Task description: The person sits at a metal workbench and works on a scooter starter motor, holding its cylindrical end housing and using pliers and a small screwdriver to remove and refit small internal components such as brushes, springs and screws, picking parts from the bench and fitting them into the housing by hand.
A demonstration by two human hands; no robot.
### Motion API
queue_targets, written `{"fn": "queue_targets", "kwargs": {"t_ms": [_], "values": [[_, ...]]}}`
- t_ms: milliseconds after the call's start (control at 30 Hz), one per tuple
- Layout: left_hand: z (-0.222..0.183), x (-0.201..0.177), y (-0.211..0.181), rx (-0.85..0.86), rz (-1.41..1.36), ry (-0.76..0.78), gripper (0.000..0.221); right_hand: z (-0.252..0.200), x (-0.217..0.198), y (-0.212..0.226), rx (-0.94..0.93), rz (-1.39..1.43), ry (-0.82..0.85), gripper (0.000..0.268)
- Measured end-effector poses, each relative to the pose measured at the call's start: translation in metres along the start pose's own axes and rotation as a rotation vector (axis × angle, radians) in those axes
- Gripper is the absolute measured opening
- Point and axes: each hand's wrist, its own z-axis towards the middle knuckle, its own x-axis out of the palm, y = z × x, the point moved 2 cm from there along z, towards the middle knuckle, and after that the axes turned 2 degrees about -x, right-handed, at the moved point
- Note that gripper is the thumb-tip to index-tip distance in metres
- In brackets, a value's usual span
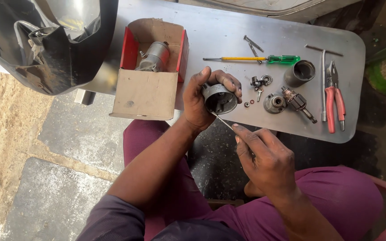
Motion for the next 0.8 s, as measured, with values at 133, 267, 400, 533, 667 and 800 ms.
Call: {"fn": "queue_targets", "kwargs": {"t_ms": [133,267,400,533,667,800], "values": [[0.0,-0.001,0.005,-0.022,0.03,0.01,0.059,0.0,-0.001,-0.005,0.019,0.002,0.049,0.025],[0.0,0.0,0.011,-0.006,0.074,0.043,0.058,-0.001,0.003,-0.009,0.089,0.033,0.124,0.027],[-0.001,-0.001,0.012,0.008,0.077,-0.115,0.059,-0.006,0.012,-0.003,0.036,-0.066,0.036,0.031],[-0.002,-0.006,0.013,0.029,0.071,-0.197,0.061,-0.006,0.016,-0.002,0.092,0.019,0.01,0.03],[-0.004,-0.009,0.011,0.028,0.071,-0.172,0.061,-0.004,0.015,-0.015,0.088,0.031,0.048,0.027],[-0.004,-0.013,0.017,-0.158,0.229,-0.237,0.064,0.001,0.009,-0.027,-0.155,-0.116,0.138,0.035]]}}
